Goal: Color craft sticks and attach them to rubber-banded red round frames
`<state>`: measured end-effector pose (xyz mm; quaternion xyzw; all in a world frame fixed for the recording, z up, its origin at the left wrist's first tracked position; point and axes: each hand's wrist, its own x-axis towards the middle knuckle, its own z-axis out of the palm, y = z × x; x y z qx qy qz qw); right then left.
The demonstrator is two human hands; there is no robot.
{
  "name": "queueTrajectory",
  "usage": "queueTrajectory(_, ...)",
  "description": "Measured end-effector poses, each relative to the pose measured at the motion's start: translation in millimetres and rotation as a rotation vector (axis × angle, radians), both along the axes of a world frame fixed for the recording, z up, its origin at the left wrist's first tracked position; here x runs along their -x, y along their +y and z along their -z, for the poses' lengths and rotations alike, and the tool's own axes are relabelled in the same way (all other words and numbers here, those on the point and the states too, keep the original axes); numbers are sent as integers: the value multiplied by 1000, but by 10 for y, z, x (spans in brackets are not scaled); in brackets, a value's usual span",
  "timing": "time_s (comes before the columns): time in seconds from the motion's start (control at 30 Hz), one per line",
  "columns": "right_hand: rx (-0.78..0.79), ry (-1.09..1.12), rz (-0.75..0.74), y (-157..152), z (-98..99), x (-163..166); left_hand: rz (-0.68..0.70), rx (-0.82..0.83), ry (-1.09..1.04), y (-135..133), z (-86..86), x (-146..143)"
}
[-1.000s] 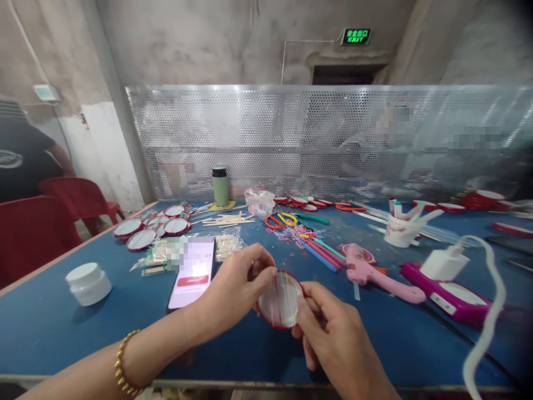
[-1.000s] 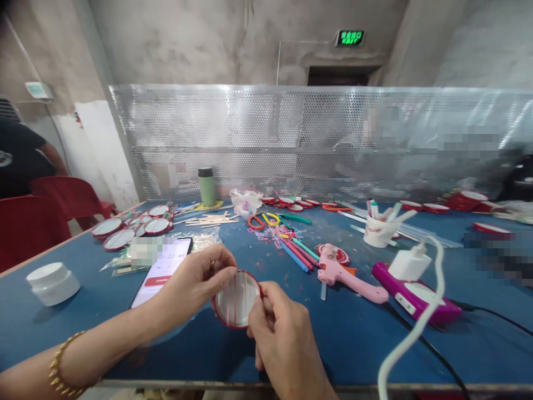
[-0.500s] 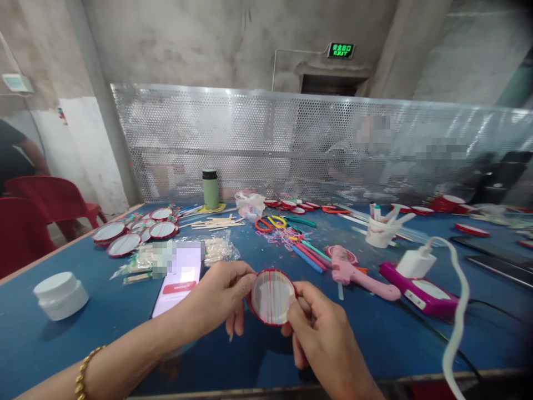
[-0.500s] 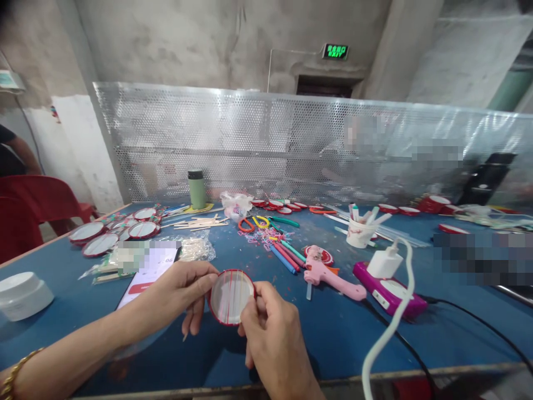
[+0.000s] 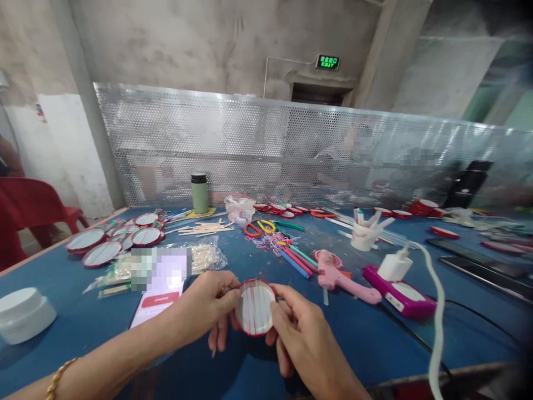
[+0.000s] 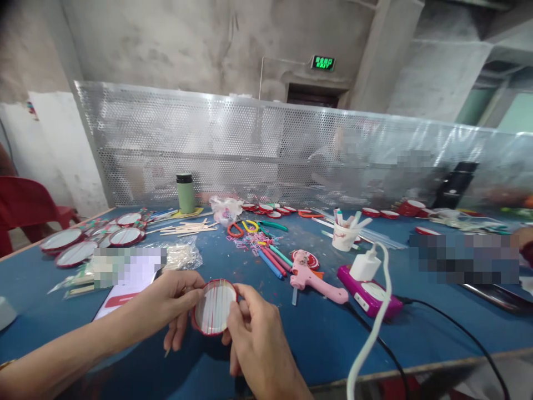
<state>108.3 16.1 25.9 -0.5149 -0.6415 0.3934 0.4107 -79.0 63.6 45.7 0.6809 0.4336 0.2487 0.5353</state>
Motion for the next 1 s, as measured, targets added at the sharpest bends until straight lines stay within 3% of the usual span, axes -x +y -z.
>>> queueTrajectory(0.27, -160, -172, 171, 6, -7, -404, -35, -155, 313, 214, -88, -57)
queueTrajectory(0.47, -424, -375, 288, 52, -38, -622, -16, -272, 461, 512, -143, -140)
queueTrajectory(0.63, -502, -425, 310, 100, -75, -677, -31, -325, 541, 563, -200, -218)
queueTrajectory(0.8, -506, -444, 260, 124, 8, -673, -29, -348, 636, 609, -165, -206)
queueTrajectory(1.0, -591, -510, 258, 145, 82, -675, -55, -542, 837, 626, -158, -262)
